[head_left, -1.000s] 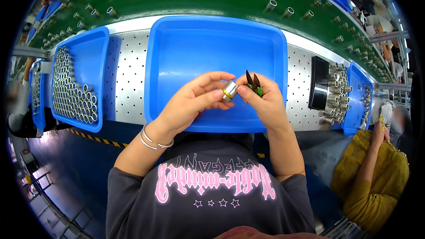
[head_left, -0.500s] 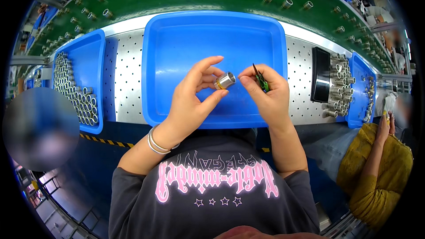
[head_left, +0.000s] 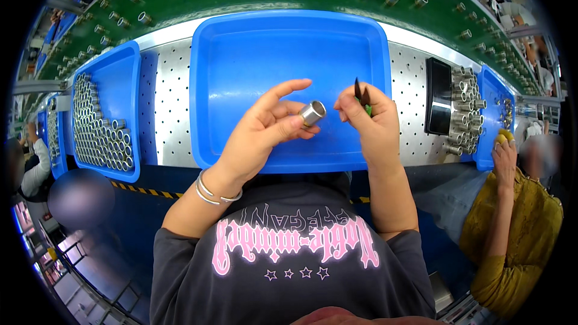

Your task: The person uses a pair of green-handled pliers to trim the edges of small cylindrical metal parts. They pick up each part from a blue tray, hold it in their left hand, and use the pliers in their right hand to snip off excess material. The person then places the finished part onto a green conveyor belt.

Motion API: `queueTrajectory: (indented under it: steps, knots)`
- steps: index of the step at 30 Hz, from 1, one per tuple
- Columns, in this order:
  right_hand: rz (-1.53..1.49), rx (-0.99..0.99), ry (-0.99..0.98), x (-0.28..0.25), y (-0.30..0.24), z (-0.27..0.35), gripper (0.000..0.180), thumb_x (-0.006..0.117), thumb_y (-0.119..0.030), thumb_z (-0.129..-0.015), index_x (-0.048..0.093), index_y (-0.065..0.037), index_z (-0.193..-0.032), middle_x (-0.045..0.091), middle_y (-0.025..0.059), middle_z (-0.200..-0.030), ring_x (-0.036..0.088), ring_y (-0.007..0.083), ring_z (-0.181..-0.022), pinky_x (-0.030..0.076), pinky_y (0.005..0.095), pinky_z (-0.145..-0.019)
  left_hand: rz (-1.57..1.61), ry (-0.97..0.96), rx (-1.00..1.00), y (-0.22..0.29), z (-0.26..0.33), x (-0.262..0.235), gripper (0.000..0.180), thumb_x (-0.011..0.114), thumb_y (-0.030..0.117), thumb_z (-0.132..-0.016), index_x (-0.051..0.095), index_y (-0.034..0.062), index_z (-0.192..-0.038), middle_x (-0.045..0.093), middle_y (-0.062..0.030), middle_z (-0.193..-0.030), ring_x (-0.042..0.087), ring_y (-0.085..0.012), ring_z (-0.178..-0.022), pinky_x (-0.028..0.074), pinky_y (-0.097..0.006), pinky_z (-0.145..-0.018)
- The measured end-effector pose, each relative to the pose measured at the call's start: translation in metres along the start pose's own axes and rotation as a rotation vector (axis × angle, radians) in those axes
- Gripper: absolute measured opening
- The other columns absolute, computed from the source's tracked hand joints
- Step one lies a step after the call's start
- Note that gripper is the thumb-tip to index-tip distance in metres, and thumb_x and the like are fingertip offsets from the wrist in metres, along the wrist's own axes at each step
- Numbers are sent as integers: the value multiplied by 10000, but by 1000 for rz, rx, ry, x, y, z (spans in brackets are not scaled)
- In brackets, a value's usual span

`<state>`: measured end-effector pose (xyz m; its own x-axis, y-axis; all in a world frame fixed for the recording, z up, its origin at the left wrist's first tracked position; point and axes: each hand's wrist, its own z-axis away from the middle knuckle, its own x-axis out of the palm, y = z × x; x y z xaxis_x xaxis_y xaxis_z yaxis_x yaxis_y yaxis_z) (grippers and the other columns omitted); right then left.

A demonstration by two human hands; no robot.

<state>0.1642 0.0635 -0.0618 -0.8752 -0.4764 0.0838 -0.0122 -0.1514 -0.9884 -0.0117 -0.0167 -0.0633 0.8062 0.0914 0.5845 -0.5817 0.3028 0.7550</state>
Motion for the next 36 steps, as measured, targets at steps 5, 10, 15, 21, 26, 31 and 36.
queueTrajectory:
  steps: [5,10,15,21,26,31,36]
  knots:
    - [-186,3,-11,-2,2,1,124,603,-126,-850,592,-2,-847,585,26,-755,514,62,-667,401,194,-603,204,-27,-82,1,-4,-4,443,539,106,-880,400,28,-1294,558,-140,-1099,596,-190,-949,496,-266,-832]
    - [-95,-51,40,-1,0,2,91,606,-92,-842,581,-5,-829,558,-4,-735,452,28,-628,350,168,-553,169,-19,-41,-1,-4,-7,453,539,118,-883,390,19,-1299,553,-154,-1125,598,-192,-953,506,-270,-825]
    - [20,-198,118,-1,2,3,57,615,-43,-824,574,-4,-817,533,-20,-740,402,17,-605,305,167,-512,234,-20,-68,-1,-6,-8,454,534,127,-887,385,6,-1298,550,-160,-1129,601,-190,-948,504,-265,-825]
    - [200,-384,117,-1,-1,3,63,635,-4,-787,576,2,-808,558,41,-842,440,40,-627,331,170,-526,219,14,-37,-1,-7,-6,488,518,102,-882,334,-3,-1322,536,-193,-1127,607,-195,-938,514,-260,-825]
    - [268,-460,75,2,-7,4,63,638,6,-776,584,-9,-803,580,67,-883,480,64,-659,371,175,-559,189,26,-25,0,-6,-7,490,527,91,-873,344,-1,-1318,543,-193,-1125,607,-187,-935,511,-255,-826]
    - [264,-502,7,1,-7,2,65,645,-2,-771,584,-15,-787,591,81,-928,498,76,-699,390,190,-588,178,39,-22,1,-5,-7,487,536,80,-864,357,3,-1311,553,-186,-1111,607,-184,-932,510,-255,-826]
    - [94,-326,-44,4,-12,6,61,634,-18,-787,574,-21,-796,602,87,-920,520,93,-745,408,205,-635,177,41,-24,2,-5,-7,486,546,71,-851,373,3,-1300,557,-181,-1106,608,-183,-928,509,-255,-827]
